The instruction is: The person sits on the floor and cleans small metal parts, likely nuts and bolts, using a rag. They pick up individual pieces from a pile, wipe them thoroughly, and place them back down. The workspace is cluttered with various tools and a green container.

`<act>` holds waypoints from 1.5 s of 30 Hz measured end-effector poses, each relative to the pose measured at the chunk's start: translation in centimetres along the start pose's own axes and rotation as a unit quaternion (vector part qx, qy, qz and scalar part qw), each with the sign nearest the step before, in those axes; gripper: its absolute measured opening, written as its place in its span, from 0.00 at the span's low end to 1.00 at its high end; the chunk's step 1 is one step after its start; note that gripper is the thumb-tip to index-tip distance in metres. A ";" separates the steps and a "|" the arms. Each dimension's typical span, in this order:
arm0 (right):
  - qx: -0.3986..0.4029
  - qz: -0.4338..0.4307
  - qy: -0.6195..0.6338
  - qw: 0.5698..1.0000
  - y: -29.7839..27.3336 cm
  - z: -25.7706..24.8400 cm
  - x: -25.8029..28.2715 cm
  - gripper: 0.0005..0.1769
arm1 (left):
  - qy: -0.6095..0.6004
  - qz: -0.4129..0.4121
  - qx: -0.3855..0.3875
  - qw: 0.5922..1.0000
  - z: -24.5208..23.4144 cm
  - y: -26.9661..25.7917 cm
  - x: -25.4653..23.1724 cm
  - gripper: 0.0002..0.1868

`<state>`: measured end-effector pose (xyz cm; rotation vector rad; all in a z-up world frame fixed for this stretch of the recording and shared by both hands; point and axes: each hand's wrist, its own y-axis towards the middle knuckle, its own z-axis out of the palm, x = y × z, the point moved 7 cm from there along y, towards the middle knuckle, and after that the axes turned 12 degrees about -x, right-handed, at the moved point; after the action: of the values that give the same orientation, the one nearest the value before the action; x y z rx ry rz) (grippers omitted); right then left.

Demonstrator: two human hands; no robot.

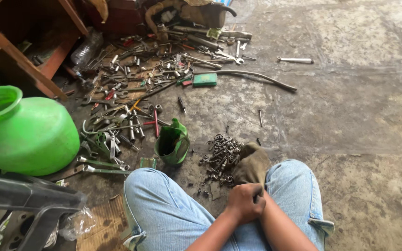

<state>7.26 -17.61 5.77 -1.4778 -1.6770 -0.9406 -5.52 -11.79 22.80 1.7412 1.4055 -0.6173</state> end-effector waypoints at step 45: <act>0.001 -0.116 -0.258 0.959 1.1 -1.8 7.6 0.12 | -0.320 -0.165 -0.160 0.919 9.0 8.9 31.7 0.13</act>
<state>7.63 -15.37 13.32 -1.6444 -2.2644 -0.7024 12.37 -1.66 -4.46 0.9198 1.2339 -0.9709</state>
